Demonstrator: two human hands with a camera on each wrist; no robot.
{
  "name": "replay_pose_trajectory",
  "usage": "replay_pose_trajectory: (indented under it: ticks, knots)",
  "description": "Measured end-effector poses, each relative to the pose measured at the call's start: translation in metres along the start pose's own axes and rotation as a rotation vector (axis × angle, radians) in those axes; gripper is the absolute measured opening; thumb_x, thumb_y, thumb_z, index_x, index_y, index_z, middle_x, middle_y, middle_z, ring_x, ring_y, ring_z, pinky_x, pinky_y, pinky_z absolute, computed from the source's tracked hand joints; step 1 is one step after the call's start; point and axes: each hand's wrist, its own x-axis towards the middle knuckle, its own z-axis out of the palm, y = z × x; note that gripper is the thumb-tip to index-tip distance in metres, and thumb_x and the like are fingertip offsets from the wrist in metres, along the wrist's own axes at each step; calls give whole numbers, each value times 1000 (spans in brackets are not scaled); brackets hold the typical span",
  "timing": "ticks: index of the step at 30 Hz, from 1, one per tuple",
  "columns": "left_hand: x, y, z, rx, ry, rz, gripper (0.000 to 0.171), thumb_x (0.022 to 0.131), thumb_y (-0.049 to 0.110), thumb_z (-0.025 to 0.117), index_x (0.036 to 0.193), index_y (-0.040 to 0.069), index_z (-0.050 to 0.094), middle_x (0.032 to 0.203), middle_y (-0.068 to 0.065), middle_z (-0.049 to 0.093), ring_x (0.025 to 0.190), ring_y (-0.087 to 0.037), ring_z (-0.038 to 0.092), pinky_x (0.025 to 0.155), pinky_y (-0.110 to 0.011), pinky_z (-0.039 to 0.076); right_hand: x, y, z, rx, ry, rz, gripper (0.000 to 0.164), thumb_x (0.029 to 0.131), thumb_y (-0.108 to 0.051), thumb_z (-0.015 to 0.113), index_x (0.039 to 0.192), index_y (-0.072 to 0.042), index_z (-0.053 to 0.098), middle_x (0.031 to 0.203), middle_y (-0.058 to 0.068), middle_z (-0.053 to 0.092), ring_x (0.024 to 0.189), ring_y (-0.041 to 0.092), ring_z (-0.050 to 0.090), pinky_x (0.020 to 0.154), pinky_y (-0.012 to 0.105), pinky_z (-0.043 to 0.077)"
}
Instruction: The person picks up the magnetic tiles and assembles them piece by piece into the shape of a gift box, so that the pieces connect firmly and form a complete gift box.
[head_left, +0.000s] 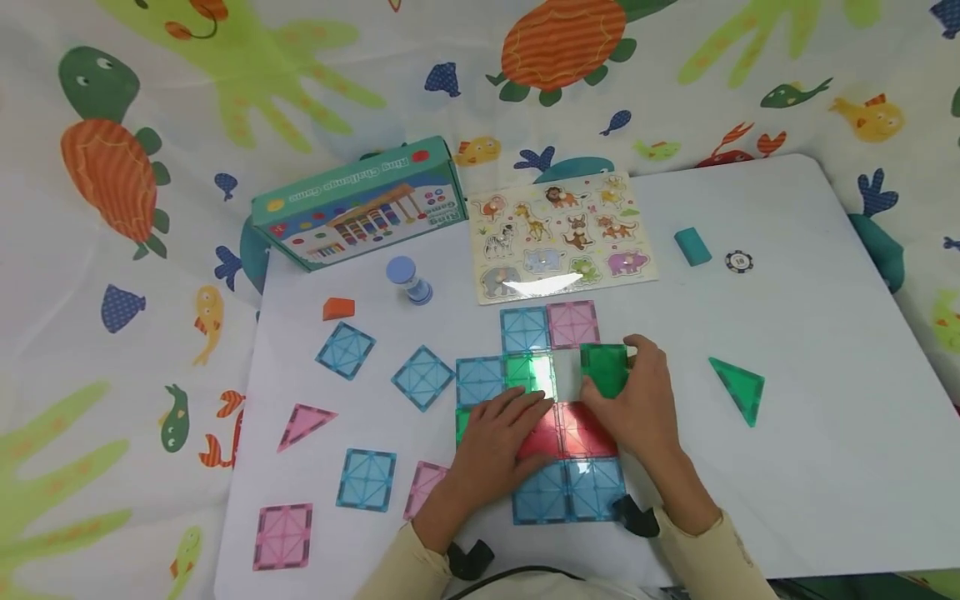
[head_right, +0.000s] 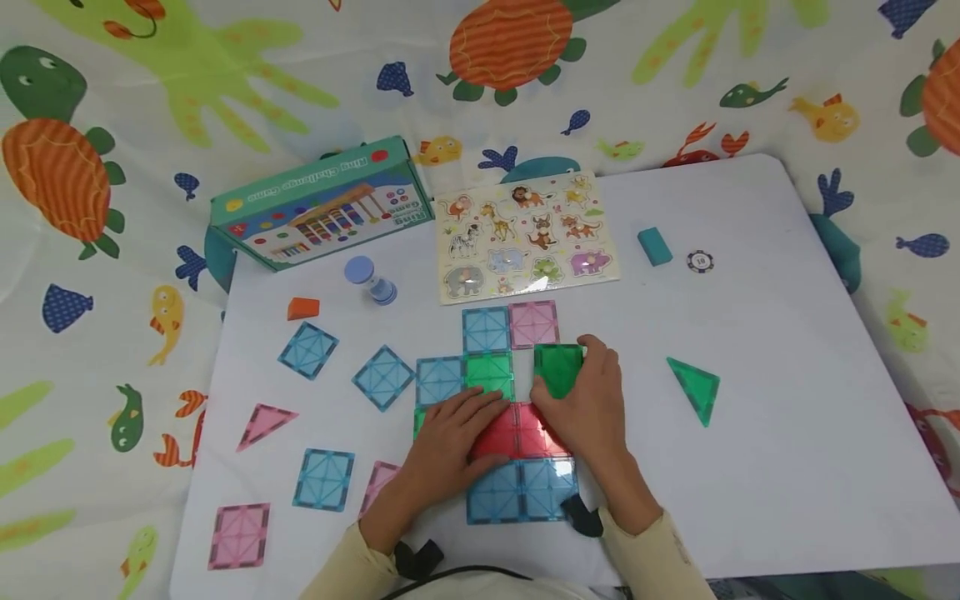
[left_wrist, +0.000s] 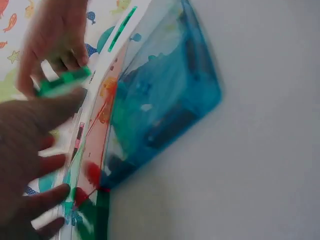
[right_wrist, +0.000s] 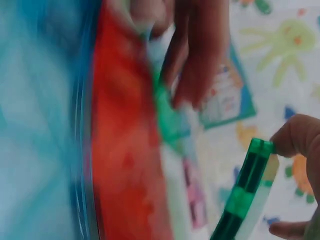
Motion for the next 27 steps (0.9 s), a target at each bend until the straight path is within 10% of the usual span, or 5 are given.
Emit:
replay_pose_trajectory:
  ticks: [6,12,27]
  knots:
    - [5,8,-9,-306,61,-4,99,69,48,79,148,22,26,147,9,37,131,-9,36,97,-39,43,-40,-10,-5,290,-213,-105,77,76,-24,78,135,-12,31,103,9,54,80,23,59,63,31,54]
    - [0,11,-13,-483,142,4,85,70,40,82,141,20,38,135,6,50,118,-10,49,88,-32,50,-54,-15,3,473,-352,-117,67,82,-18,73,135,-16,31,105,7,54,77,20,58,64,28,51]
    - [0,7,-18,-572,258,135,84,64,31,87,135,11,48,130,-3,57,116,-17,56,90,-28,49,-56,-15,2,682,-440,-131,56,88,-8,64,133,-5,30,109,13,53,88,26,58,70,30,51]
